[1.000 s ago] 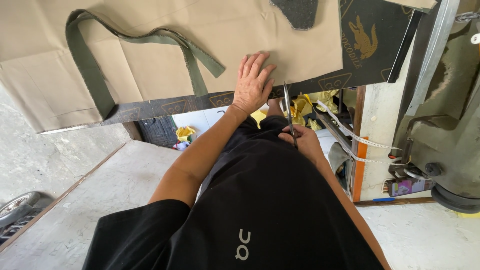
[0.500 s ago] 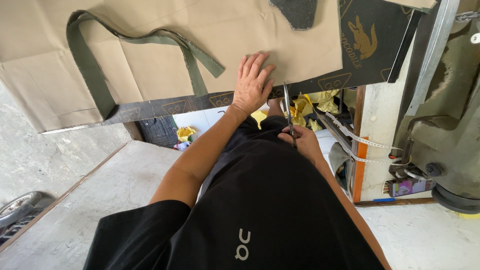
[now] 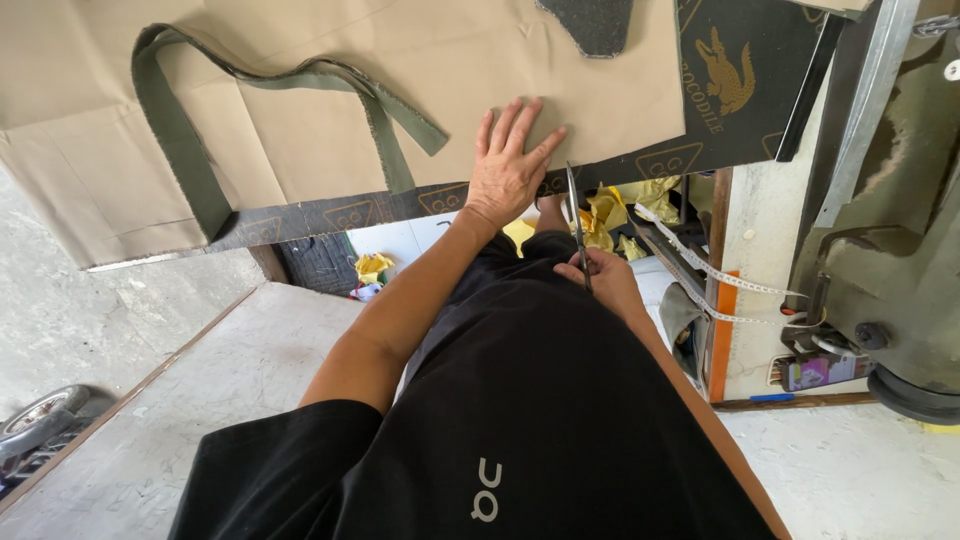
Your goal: Cutting fabric pieces for garments using a paper pattern, weights, and scissors on a cutting table.
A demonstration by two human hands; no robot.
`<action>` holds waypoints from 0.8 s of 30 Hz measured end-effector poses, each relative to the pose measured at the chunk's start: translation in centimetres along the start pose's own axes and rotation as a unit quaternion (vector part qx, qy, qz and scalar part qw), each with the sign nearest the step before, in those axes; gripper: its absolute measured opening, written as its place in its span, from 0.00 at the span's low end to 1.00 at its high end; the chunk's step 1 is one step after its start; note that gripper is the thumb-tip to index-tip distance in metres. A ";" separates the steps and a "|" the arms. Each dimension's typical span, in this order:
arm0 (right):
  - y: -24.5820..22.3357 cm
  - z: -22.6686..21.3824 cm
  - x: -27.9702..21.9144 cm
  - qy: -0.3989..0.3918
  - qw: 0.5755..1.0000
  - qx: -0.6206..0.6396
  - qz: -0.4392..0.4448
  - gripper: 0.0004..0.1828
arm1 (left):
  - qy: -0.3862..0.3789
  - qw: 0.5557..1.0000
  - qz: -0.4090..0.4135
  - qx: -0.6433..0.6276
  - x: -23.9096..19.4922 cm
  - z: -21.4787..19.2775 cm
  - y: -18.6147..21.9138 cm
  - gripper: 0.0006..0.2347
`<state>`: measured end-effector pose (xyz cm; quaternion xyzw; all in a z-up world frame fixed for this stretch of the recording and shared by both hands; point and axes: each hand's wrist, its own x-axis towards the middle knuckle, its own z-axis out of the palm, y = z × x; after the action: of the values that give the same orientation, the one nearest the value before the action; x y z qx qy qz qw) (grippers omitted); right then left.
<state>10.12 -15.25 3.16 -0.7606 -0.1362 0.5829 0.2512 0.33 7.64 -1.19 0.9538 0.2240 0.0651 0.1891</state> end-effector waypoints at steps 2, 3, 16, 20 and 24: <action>0.6 0.5 0.5 0.007 1.000 -0.016 -0.002 0.16 | -0.009 1.000 -0.002 0.010 -0.1 0.1 0.1 0.18; 0.9 0.7 0.7 0.014 0.999 -0.034 -0.004 0.18 | -0.017 1.000 -0.004 0.021 0.0 0.1 0.2 0.18; -3.7 -2.2 -2.7 -0.059 0.997 -0.028 0.041 0.13 | -0.032 0.999 -0.007 0.036 -0.3 0.2 0.0 0.21; -1.9 -4.2 -4.0 -0.033 0.998 -0.027 0.049 0.14 | -0.038 0.998 -0.013 0.041 0.0 1.1 -0.3 0.23; -0.8 -3.5 -1.8 0.015 0.999 0.036 -0.004 0.14 | 0.031 0.988 -0.087 0.124 -3.0 -1.8 -1.7 0.22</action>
<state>13.01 -16.21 5.71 -0.7592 -0.1142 0.5748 0.2831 -3.40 8.26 -0.34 0.9445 0.3178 0.0494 0.0670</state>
